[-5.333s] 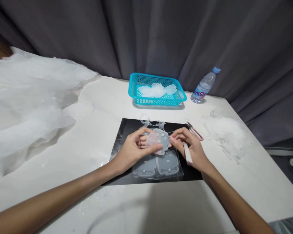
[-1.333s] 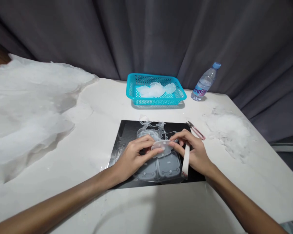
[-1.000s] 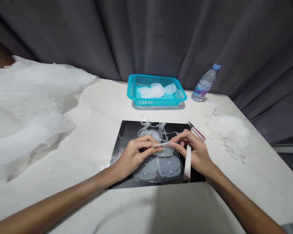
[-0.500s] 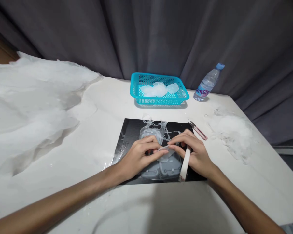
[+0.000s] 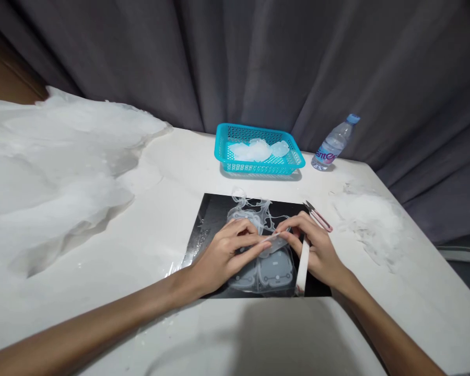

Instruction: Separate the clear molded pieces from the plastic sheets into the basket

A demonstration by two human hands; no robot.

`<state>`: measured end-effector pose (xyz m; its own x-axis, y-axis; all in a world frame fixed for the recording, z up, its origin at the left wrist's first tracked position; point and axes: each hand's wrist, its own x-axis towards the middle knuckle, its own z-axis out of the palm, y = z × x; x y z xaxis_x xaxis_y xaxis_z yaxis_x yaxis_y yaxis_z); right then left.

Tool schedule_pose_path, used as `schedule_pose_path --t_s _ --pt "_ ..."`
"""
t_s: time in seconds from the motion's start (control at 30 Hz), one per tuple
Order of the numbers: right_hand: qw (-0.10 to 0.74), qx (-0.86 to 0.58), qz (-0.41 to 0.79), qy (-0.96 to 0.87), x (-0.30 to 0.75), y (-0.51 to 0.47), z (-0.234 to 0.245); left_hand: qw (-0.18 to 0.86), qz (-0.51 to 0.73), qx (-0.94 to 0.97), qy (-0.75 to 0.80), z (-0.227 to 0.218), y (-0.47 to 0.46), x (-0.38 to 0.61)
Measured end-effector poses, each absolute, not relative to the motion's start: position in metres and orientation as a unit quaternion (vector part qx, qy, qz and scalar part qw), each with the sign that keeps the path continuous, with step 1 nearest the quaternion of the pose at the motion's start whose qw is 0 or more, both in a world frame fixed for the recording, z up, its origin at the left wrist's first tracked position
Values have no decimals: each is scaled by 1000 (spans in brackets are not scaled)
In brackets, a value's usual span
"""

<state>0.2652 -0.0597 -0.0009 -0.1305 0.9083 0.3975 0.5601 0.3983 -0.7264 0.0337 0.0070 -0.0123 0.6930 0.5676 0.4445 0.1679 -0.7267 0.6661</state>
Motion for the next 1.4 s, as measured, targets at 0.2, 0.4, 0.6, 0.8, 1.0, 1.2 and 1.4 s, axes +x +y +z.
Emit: schedule_pose_path --t_s 0.2,0.4,0.6,0.8,1.0,1.2,1.4 --pt "522 -561 192 -613 284 -12 -1 275 186 914 235 -1 32 13" --pt "467 -606 63 -641 305 110 38 275 146 939 148 -2 52 -11" --pt "466 -604 24 -646 286 102 33 203 179 950 155 -16 43 -14" --pt "450 -515 294 -667 251 -10 16 227 169 942 179 -14 36 -13" --pt "331 -505 371 -705 231 -53 10 257 175 935 169 -16 40 -16" --pt "340 -475 332 -741 218 -57 1 261 156 933 192 -17 37 -14" --pt "329 -454 258 -786 211 -63 -4 246 140 933 222 -21 36 -14"
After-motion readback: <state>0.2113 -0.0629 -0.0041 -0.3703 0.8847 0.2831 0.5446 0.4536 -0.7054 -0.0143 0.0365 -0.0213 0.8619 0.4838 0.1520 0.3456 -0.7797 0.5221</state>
